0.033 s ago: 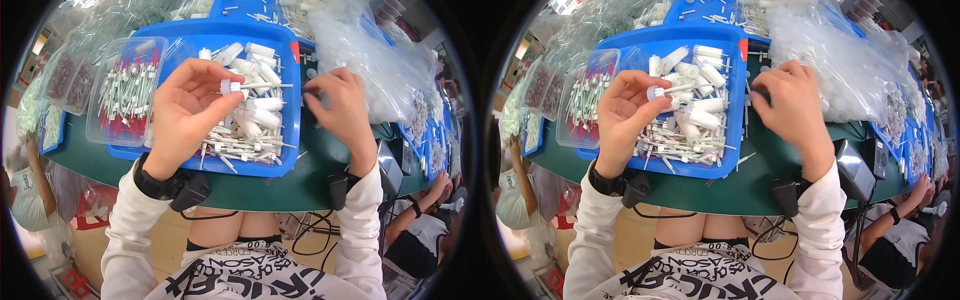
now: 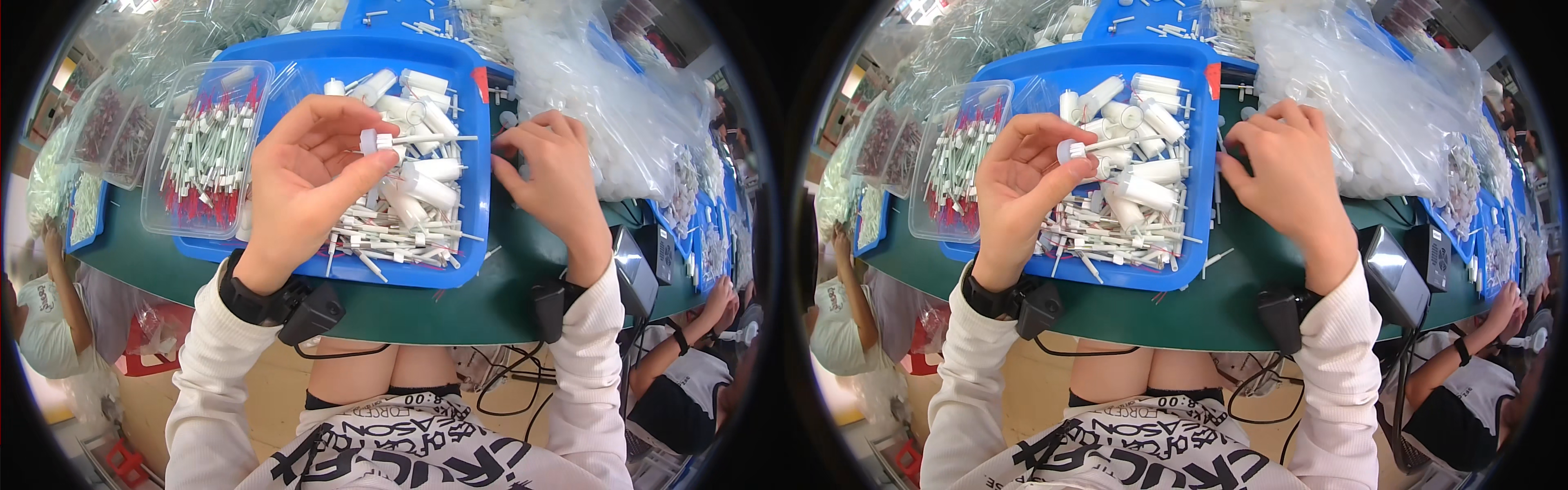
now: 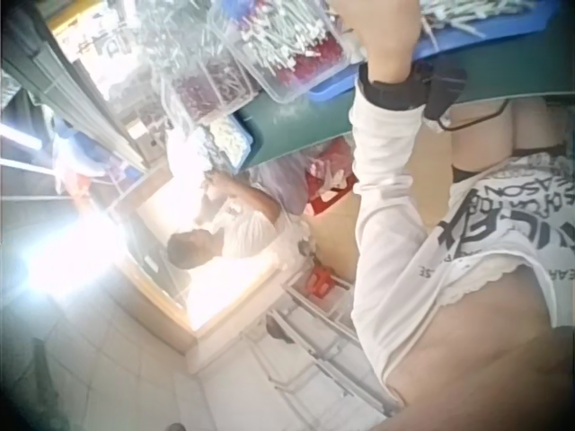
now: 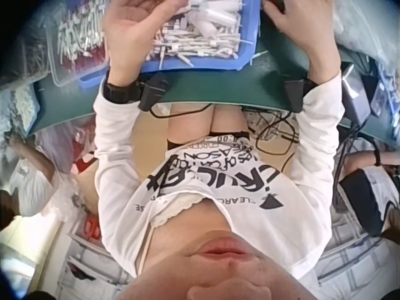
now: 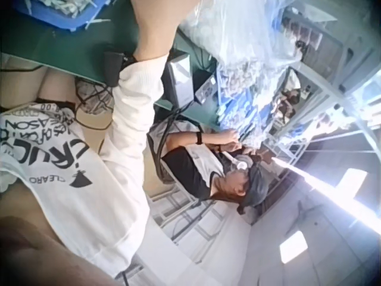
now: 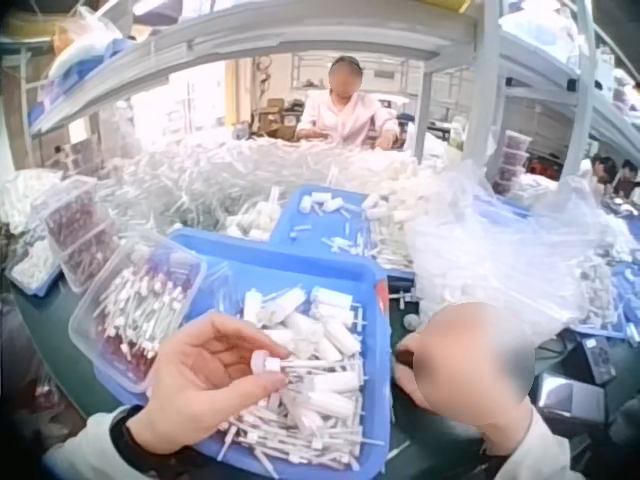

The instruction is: The person assembles small white cylindrical plastic components by inserting thin rods into them. They pick up the parts from a blue tray, align the rod with the cylinder, and push them together by hand. The process is repeated for multiple units throughout the clip.

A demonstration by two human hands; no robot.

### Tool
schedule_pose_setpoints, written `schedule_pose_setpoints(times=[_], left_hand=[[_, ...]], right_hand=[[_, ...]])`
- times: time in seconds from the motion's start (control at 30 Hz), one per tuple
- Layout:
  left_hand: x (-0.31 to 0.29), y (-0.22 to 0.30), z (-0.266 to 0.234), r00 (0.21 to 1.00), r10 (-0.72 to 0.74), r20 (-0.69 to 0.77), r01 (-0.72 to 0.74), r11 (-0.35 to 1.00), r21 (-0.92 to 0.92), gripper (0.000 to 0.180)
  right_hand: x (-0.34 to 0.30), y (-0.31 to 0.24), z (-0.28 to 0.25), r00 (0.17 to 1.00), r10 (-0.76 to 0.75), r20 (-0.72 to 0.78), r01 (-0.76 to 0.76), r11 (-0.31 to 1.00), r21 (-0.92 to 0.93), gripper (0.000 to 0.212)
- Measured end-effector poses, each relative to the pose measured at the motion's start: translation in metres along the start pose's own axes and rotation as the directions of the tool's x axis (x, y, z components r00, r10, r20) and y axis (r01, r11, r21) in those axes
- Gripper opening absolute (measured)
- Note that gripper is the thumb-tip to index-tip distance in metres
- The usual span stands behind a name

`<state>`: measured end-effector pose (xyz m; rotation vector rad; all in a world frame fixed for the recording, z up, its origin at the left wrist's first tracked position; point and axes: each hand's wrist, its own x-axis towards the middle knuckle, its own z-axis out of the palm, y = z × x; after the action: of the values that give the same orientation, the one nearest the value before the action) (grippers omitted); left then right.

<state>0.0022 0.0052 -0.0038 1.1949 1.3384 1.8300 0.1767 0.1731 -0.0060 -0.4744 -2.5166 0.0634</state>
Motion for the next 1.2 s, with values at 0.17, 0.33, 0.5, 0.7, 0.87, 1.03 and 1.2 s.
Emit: schedule_pose_setpoints(times=[0.17, 0.33, 0.5, 0.7, 0.87, 1.03, 1.2], left_hand=[[0.0, 0.004, -0.001, 0.999, -0.03, 0.024, 0.028, 0.995, 0.091, 0.026], [0.001, -0.003, -0.006, 0.995, 0.041, -0.091, -0.043, 0.999, -0.02, 0.018], [0.0, -0.002, -0.008, 0.989, 0.074, -0.124, -0.079, 0.996, -0.032, 0.02], [0.003, 0.0, -0.003, 0.979, 0.088, -0.184, -0.089, 0.996, 0.0, 0.016], [0.005, -0.003, -0.003, 0.981, 0.067, -0.182, -0.072, 0.997, -0.022, 0.016], [0.002, 0.002, -0.007, 0.982, 0.049, -0.183, -0.053, 0.999, -0.012, 0.016], [0.003, -0.001, -0.006, 0.986, 0.03, -0.165, -0.04, 0.997, -0.058, 0.018]], right_hand=[[0.001, -0.008, 0.008, 0.988, 0.04, 0.149, -0.029, 0.997, -0.077, 0.011], [0.001, -0.006, 0.0, 0.981, 0.126, 0.146, -0.118, 0.991, -0.065, 0.011], [0.039, -0.001, -0.017, 0.985, 0.172, -0.015, -0.173, 0.985, -0.009, 0.012], [0.148, 0.063, 0.033, 0.957, 0.125, 0.263, -0.083, 0.983, -0.166, 0.021], [0.181, 0.109, 0.086, 0.941, 0.238, 0.242, -0.152, 0.933, -0.326, 0.038], [0.202, 0.102, 0.089, 0.881, 0.422, 0.215, -0.331, 0.873, -0.358, 0.042], [0.21, 0.124, 0.093, 0.856, 0.422, 0.298, -0.302, 0.876, -0.375, 0.038]])
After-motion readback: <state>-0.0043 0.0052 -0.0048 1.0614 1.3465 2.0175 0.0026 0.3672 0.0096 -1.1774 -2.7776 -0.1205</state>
